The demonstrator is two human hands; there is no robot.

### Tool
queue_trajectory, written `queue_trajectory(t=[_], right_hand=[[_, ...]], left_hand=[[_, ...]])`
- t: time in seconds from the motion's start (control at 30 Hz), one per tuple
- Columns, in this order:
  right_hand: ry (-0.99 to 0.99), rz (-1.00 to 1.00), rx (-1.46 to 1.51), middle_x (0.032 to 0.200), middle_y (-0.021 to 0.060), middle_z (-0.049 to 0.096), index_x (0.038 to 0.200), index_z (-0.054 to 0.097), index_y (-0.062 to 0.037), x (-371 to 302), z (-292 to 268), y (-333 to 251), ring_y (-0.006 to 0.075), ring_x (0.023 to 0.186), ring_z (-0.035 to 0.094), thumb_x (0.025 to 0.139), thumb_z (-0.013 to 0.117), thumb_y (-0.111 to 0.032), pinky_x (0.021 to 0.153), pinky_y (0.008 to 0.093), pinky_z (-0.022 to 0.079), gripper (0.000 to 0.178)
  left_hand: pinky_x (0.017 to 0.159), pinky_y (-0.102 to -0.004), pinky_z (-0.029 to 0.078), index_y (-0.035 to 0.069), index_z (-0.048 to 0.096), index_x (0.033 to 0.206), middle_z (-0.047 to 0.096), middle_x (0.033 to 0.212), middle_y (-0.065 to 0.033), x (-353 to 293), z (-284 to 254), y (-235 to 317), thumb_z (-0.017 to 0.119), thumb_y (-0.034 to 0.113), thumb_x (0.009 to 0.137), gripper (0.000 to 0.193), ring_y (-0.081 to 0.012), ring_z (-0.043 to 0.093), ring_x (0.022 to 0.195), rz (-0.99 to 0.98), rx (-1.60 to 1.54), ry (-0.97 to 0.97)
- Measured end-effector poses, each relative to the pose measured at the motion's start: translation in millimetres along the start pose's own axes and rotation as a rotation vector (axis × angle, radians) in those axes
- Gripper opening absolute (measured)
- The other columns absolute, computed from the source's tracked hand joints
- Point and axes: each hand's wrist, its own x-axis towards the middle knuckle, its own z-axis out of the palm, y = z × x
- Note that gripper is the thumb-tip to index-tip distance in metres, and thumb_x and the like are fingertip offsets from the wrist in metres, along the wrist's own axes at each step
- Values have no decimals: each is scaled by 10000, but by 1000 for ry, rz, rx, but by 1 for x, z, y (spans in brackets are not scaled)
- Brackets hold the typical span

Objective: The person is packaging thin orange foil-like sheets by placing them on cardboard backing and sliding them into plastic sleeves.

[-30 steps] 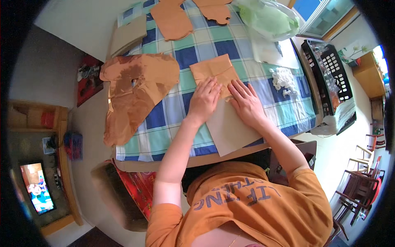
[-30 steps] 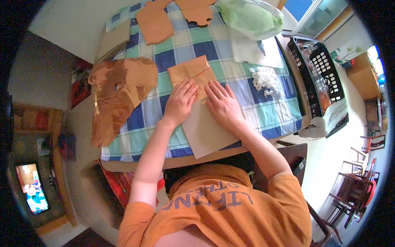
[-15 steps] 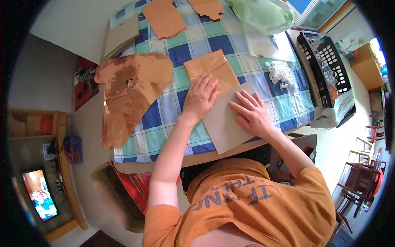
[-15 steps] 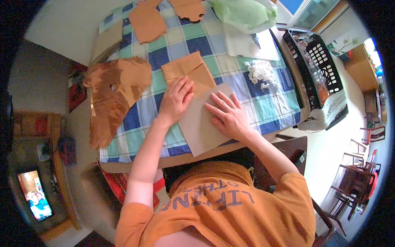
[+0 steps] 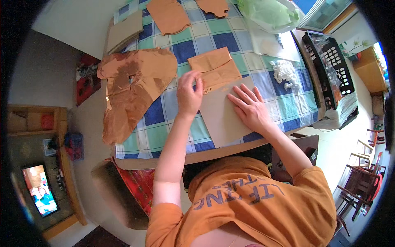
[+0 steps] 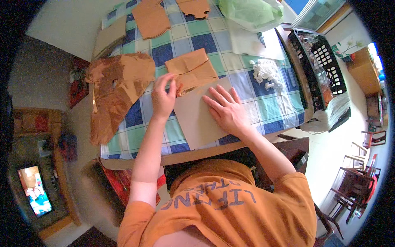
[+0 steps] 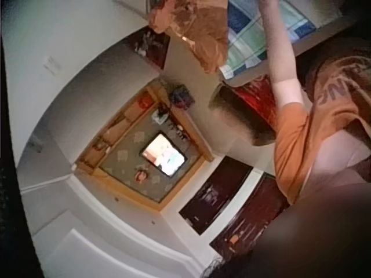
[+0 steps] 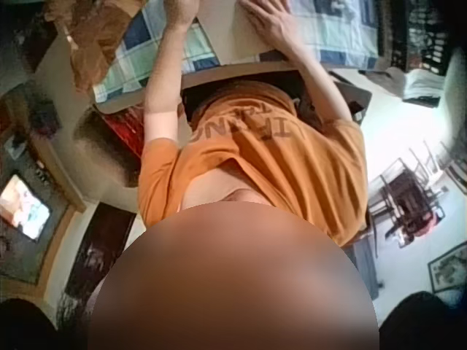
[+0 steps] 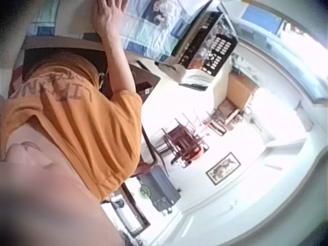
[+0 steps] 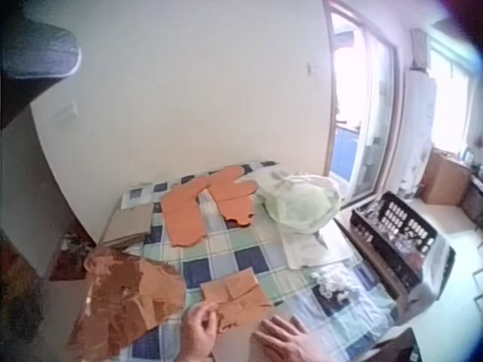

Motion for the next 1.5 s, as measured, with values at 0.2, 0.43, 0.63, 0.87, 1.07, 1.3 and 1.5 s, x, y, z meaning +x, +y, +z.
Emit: queue_trajectory(t=[0.2, 0.43, 0.63, 0.87, 1.07, 1.3, 1.5], right_hand=[[1, 3, 20, 1417, 81, 473, 1314, 553, -190, 1, -3, -4, 289, 1356, 381, 898, 570, -205, 1123, 526, 243, 417], [0, 16, 22, 1432, 72, 457, 1332, 534, -203, -1, 0, 0, 272, 1366, 369, 914, 553, -224, 1133, 514, 234, 418], [16, 20, 35, 1430, 68, 461, 1337, 526, -208, -2, 4, 2, 263, 1368, 367, 915, 554, -228, 1137, 510, 228, 423], [25, 45, 60, 1414, 72, 476, 1330, 527, -208, -4, 4, 2, 268, 1368, 364, 904, 561, -239, 1139, 517, 216, 428], [-1, 14, 5, 1348, 76, 528, 1297, 552, -188, -7, 17, 9, 278, 1310, 432, 883, 576, -256, 1140, 528, 211, 421], [67, 15, 485, 1270, 79, 585, 1234, 600, -137, -14, 13, 35, 286, 1276, 468, 796, 642, -89, 1141, 520, 220, 443], [268, 172, 478, 1140, 140, 645, 1021, 669, -18, 29, -48, 48, 291, 1051, 630, 780, 480, 157, 852, 317, 510, 352]], left_hand=[[750, -364, 493, 2, 530, 1222, 645, 882, -106, 4, -2, -6, 749, 239, 785, 543, -249, 618, 823, -300, 290, 99], [662, -318, 509, -27, 671, 917, 708, 816, -112, 35, -2, -27, 768, 208, 741, 309, -197, 671, 705, -514, -76, -84], [636, -273, 495, -26, 689, 896, 713, 788, -88, 36, -6, -32, 740, 119, 776, 195, -119, 658, 684, -445, -255, -91], [651, -324, 467, 18, 647, 840, 655, 778, -79, 6, -19, 12, 737, 70, 749, 138, -223, 578, 688, -90, 2, 13], [782, -363, 488, 56, 629, 861, 625, 930, -73, -43, -14, 30, 702, -11, 696, 192, -277, 584, 914, 306, 181, -66], [831, -397, 470, 69, 621, 894, 589, 979, -78, -55, -6, 27, 670, -17, 708, 211, -300, 562, 946, 300, 273, -136], [842, -374, 458, 89, 597, 969, 564, 1017, -62, -59, -6, 26, 633, 29, 737, 242, -268, 550, 993, 339, 371, -166]])
